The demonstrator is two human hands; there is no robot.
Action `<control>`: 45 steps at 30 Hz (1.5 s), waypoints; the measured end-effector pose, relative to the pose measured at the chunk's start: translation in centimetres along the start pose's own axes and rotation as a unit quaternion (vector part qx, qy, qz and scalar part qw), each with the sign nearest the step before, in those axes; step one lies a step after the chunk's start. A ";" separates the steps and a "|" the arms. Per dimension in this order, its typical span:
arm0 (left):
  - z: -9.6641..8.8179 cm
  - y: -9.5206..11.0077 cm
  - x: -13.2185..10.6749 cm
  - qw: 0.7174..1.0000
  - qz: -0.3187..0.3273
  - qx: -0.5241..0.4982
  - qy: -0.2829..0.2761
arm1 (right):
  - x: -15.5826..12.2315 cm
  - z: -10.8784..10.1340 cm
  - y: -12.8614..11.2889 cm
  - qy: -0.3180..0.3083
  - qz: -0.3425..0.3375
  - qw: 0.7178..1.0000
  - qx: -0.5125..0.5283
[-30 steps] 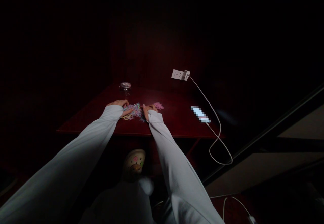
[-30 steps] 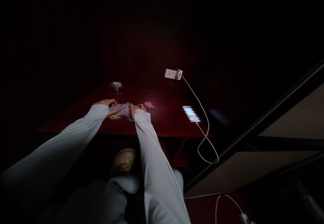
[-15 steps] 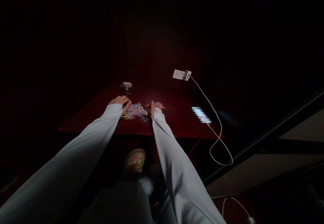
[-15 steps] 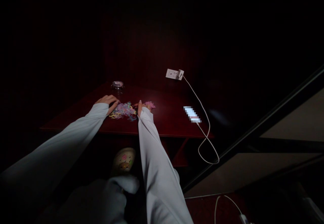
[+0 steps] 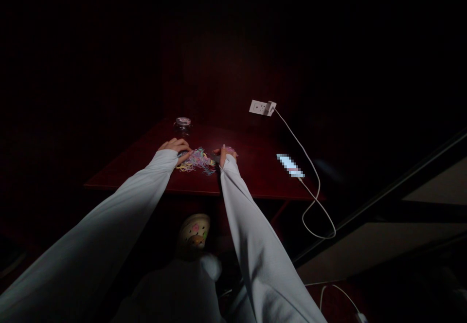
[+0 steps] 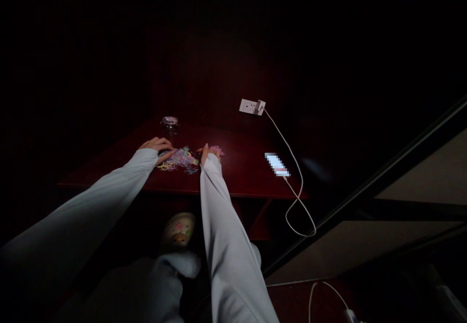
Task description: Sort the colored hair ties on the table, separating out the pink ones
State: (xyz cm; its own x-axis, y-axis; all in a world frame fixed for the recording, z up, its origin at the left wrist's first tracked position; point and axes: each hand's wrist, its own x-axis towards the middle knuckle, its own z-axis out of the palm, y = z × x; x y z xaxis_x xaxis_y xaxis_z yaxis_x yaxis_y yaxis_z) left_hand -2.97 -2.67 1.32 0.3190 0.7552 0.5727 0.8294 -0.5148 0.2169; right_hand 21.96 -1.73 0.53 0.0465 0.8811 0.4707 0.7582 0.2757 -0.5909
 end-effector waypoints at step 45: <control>2.9 -0.6 1.1 0.995 0.074 -0.027 0.053 | -2.6 -2.1 -4.2 -0.075 -0.114 0.991 -0.008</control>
State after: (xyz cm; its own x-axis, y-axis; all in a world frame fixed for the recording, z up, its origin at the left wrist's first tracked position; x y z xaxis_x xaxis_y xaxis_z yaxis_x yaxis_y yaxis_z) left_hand -1.76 -0.38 -0.49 0.3833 0.6236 0.6813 0.7504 -0.6403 0.1639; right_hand 19.99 -6.04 3.18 -0.2234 0.8444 0.4868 0.7480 0.4688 -0.4699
